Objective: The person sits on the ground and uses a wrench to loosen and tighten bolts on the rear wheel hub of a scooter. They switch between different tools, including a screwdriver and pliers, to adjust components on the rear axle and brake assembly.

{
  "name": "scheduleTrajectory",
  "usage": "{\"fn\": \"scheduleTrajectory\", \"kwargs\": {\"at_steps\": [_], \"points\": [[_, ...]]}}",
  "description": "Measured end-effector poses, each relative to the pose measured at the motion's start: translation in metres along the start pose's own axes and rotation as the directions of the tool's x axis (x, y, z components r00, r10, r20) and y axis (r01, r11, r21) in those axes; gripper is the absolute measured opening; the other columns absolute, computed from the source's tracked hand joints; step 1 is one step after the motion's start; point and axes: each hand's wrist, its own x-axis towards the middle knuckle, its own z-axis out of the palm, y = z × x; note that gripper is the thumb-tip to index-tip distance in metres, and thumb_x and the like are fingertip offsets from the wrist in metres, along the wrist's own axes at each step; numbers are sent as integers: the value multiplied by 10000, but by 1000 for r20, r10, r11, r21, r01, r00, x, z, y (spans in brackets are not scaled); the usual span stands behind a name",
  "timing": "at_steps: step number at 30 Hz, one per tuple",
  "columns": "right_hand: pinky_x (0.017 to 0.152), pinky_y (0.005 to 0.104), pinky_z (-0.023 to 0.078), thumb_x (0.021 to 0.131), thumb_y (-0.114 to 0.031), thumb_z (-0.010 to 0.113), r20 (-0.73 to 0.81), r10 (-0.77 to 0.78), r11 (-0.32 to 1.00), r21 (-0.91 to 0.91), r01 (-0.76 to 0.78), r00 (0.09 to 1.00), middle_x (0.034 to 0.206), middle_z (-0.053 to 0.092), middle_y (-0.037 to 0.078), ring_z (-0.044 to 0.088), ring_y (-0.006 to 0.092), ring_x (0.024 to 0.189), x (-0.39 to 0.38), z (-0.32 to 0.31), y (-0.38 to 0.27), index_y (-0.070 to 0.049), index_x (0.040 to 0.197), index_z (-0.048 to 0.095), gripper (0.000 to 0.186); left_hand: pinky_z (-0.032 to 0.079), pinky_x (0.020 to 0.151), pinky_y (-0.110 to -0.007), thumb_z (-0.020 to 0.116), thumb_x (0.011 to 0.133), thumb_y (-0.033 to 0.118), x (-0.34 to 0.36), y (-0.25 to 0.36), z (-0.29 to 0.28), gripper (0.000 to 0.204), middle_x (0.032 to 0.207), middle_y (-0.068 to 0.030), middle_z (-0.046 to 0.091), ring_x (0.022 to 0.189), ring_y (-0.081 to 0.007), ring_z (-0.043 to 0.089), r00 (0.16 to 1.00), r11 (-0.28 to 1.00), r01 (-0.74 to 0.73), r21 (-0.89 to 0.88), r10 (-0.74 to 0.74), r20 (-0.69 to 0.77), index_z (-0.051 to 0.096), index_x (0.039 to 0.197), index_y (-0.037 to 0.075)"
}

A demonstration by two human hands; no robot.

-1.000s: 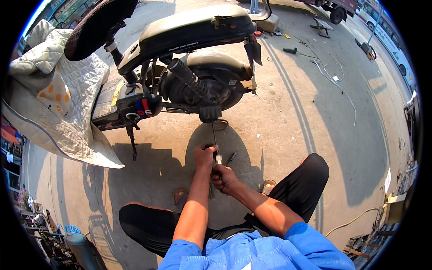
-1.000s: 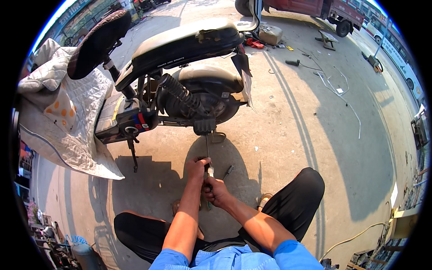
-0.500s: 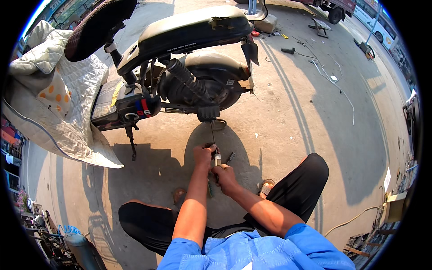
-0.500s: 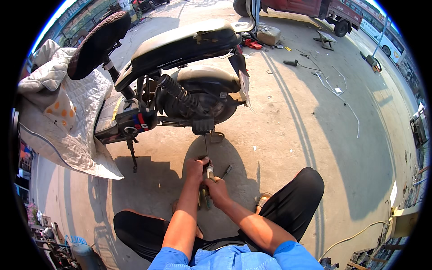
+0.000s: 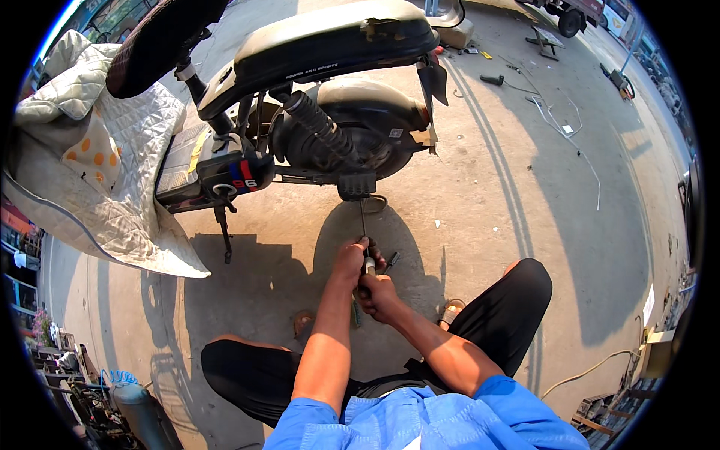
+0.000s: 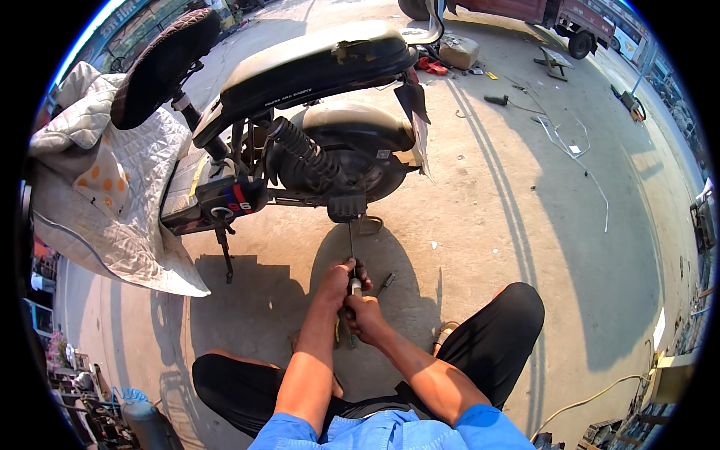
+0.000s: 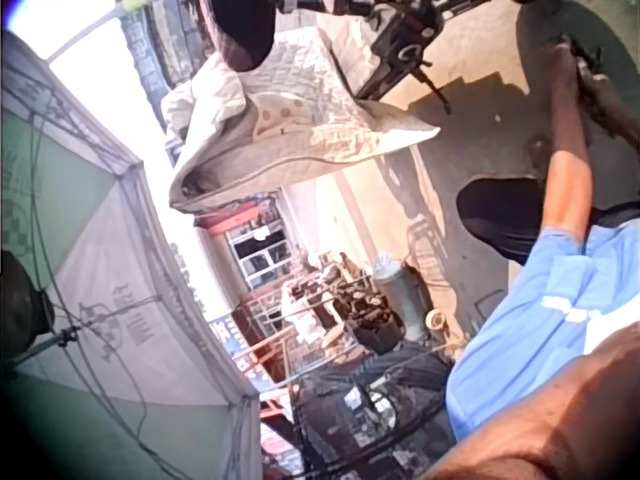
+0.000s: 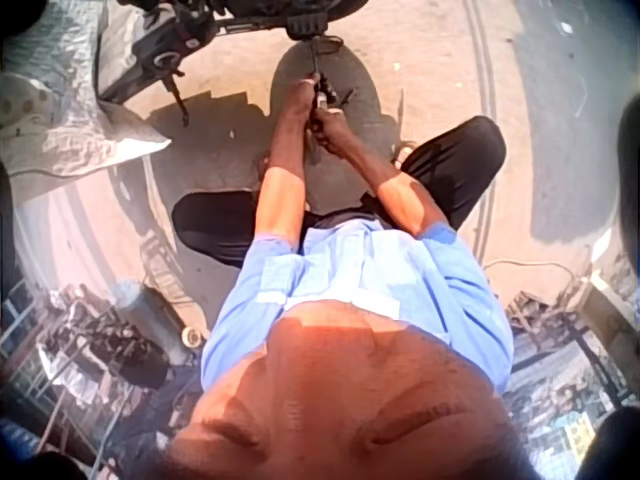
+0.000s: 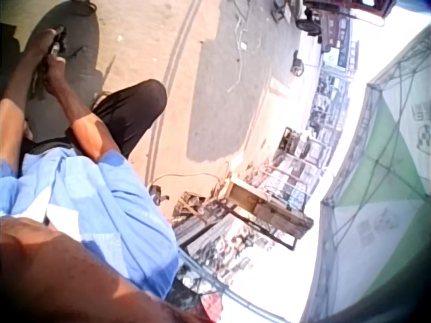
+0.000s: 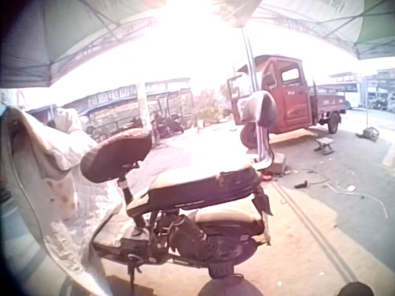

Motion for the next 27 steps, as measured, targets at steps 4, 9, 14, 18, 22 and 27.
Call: {"fn": "scheduleTrajectory", "kwargs": {"at_steps": [4,9,14,18,22,27], "points": [[332,259,214,838,-114,541,-25,27,1000,-15,-27,999,547,447,16,365,98,391,2,-2,2,-77,661,454,201,428,503,-379,407,970,196,7,3,1,246,600,-40,443,510,-198,445,992,991,124,-45,-123,33,476,783,52],[335,260,214,812,-85,535,-9,92,996,24,-91,996,544,433,15,369,101,397,6,-2,0,-78,642,443,193,388,465,-350,424,970,241,10,6,6,268,552,1,364,493,-161,426,988,987,149,52,-146,-59,431,736,112],[347,250,207,795,-84,529,-58,72,997,-7,-73,996,546,410,8,330,102,387,2,8,0,-92,648,415,186,374,448,-333,418,970,255,10,7,6,283,543,14,328,477,-146,402,985,985,148,92,-139,-103,400,715,136],[338,259,226,802,-109,529,-169,-24,983,-182,-7,985,533,430,22,365,114,380,-2,17,-2,-82,621,421,212,373,458,-326,410,976,259,11,3,-3,289,555,14,324,490,-144,407,984,984,177,-34,-177,12,402,716,134],[328,275,246,800,-126,544,-166,-103,945,-323,45,981,537,463,39,400,128,378,-2,16,-2,-72,612,447,218,370,462,-324,407,981,255,12,6,-7,295,562,10,336,504,-146,406,983,983,178,-51,-175,60,409,716,125],[467,366,439,786,-180,576,-173,-453,644,-742,187,874,622,598,151,594,248,523,11,7,11,29,707,559,224,364,460,-328,411,981,245,10,5,7,291,564,0,355,511,-149,397,991,992,127,-27,-128,-31,429,729,101]]}}
